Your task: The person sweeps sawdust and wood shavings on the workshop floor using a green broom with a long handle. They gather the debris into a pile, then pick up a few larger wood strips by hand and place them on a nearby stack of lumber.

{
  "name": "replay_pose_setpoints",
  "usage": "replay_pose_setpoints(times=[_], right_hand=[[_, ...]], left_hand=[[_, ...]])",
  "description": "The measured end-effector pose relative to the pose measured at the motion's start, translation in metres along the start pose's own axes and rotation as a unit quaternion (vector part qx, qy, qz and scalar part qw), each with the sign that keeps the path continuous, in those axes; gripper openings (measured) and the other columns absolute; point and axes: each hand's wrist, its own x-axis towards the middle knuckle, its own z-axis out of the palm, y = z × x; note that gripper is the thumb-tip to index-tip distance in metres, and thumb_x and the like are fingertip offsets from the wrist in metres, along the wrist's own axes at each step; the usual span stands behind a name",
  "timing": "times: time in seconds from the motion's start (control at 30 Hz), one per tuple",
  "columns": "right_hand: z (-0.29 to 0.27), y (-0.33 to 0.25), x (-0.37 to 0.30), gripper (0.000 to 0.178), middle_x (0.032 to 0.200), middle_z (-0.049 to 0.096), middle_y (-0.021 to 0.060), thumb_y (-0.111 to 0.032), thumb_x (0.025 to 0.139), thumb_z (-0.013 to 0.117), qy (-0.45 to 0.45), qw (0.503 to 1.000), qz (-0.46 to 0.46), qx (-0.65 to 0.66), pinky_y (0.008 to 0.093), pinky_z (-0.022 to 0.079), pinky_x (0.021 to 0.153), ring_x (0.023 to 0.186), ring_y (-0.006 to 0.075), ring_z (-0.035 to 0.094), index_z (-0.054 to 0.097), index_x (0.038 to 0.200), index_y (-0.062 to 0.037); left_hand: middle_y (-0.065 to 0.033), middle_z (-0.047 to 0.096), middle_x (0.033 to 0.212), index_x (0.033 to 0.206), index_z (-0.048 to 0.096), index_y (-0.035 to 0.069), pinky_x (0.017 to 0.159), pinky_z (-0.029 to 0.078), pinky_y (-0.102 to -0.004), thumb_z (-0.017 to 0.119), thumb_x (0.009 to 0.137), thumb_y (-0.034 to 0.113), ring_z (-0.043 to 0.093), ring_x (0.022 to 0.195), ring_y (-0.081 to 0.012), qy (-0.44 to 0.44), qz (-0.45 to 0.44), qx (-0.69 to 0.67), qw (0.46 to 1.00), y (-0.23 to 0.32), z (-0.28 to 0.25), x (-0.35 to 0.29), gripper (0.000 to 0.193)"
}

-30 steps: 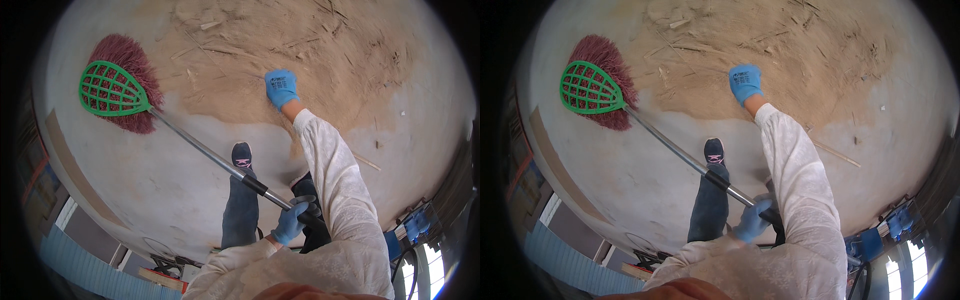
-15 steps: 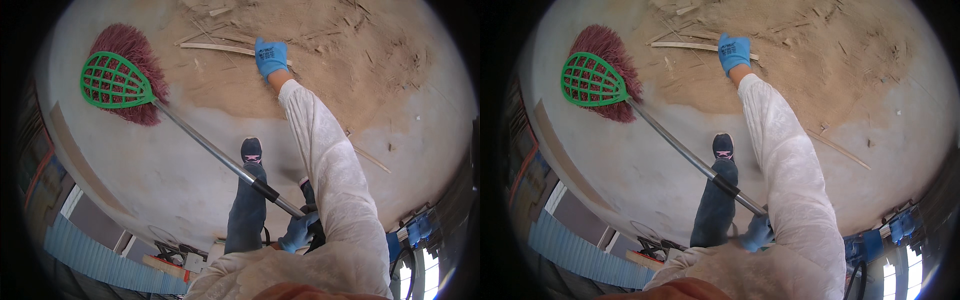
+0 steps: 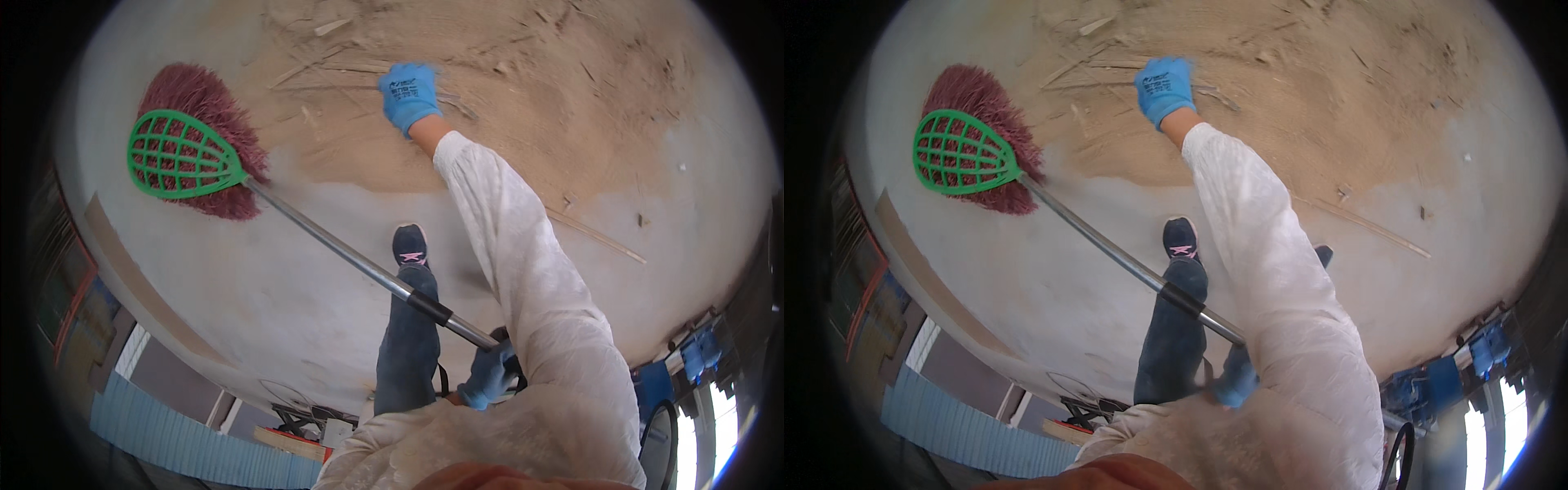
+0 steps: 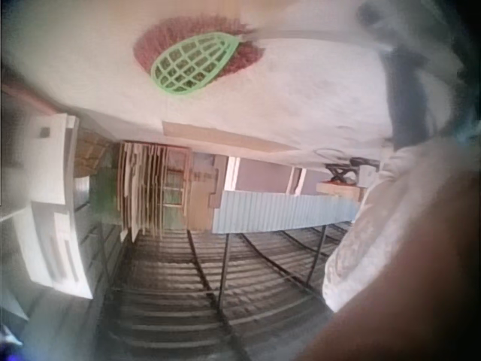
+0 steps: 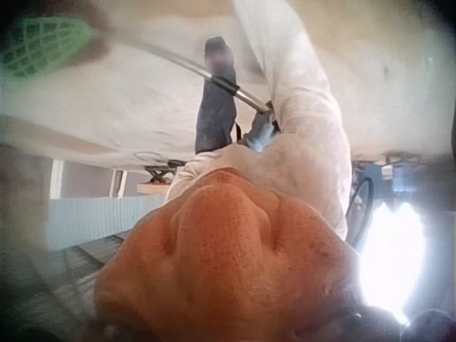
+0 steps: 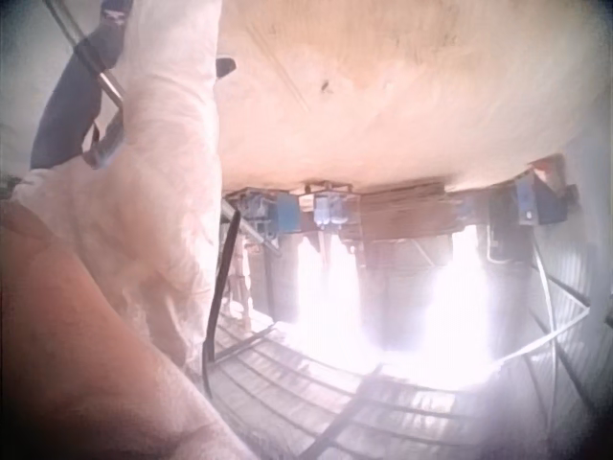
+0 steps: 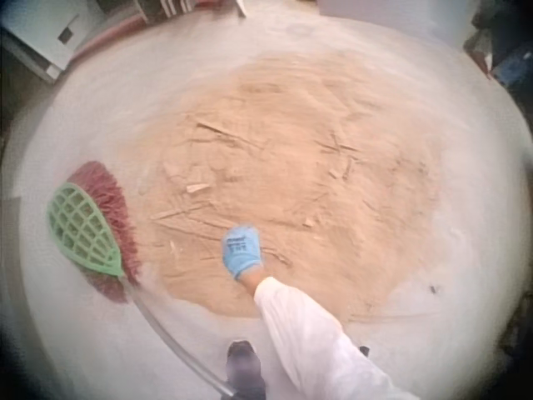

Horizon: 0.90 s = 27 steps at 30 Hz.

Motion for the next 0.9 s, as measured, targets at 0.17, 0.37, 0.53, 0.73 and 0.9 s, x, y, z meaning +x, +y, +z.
replay_pose_setpoints(times=[0.17,0.37,0.53,0.73,0.9], right_hand=[[0.007,0.093,-0.125,0.012,0.091,0.065,0.0112,-0.021,0.082,0.063,0.059,0.983,-0.007,0.176,0.0425,0.046,0.076,0.086,0.0321,0.062,0.069,0.088,-0.0133],[0.052,0.248,-0.372,0.023,0.112,0.063,0.0119,-0.013,0.077,0.064,0.066,0.966,0.09,0.235,0.0444,0.046,0.089,0.102,0.0341,0.058,0.064,0.099,-0.0088],[0.091,0.32,-0.48,0.027,0.122,0.059,0.013,-0.009,0.078,0.062,-0.013,0.982,0.154,0.106,0.0426,0.044,0.095,0.11,0.0325,0.055,0.062,0.106,-0.0076],[0.146,0.328,-0.462,0.024,0.117,0.06,0.0137,-0.009,0.076,0.06,-0.103,0.964,0.241,-0.03,0.0398,0.043,0.096,0.104,0.0265,0.058,0.062,0.1,-0.0072],[0.145,0.332,-0.47,0.028,0.109,0.061,0.0118,-0.012,0.078,0.058,-0.247,0.956,0.145,-0.067,0.0401,0.044,0.093,0.098,0.0274,0.059,0.059,0.106,-0.0071]], left_hand=[[-0.0116,0.068,0.097,0.124,0.054,-0.003,0.082,0.054,-0.0338,0.056,0.093,0.011,0.066,0.088,-0.0225,0.079,-0.312,-0.474,0.82,0.009,0.01,0.015,0.034],[-0.0067,0.06,0.09,0.13,0.046,-0.004,0.094,0.047,-0.0454,0.047,0.097,0.018,0.06,0.092,-0.0251,0.092,-0.337,-0.407,0.844,0.007,0.021,0.027,0.04],[-0.0047,0.057,0.089,0.127,0.049,-0.004,0.096,0.044,-0.0438,0.047,0.096,0.018,0.055,0.089,-0.0223,0.083,-0.328,-0.423,0.84,-0.007,0.028,0.03,0.038],[-0.0009,0.049,0.082,0.122,0.049,-0.005,0.089,0.041,-0.0377,0.048,0.096,0.022,0.047,0.08,-0.0171,0.099,-0.343,-0.358,0.862,-0.027,0.038,0.038,0.038],[-0.0024,0.05,0.084,0.124,0.047,-0.004,0.094,0.042,-0.0397,0.049,0.095,0.023,0.048,0.084,-0.0191,0.08,-0.34,-0.379,0.857,-0.039,0.042,0.044,0.039]])
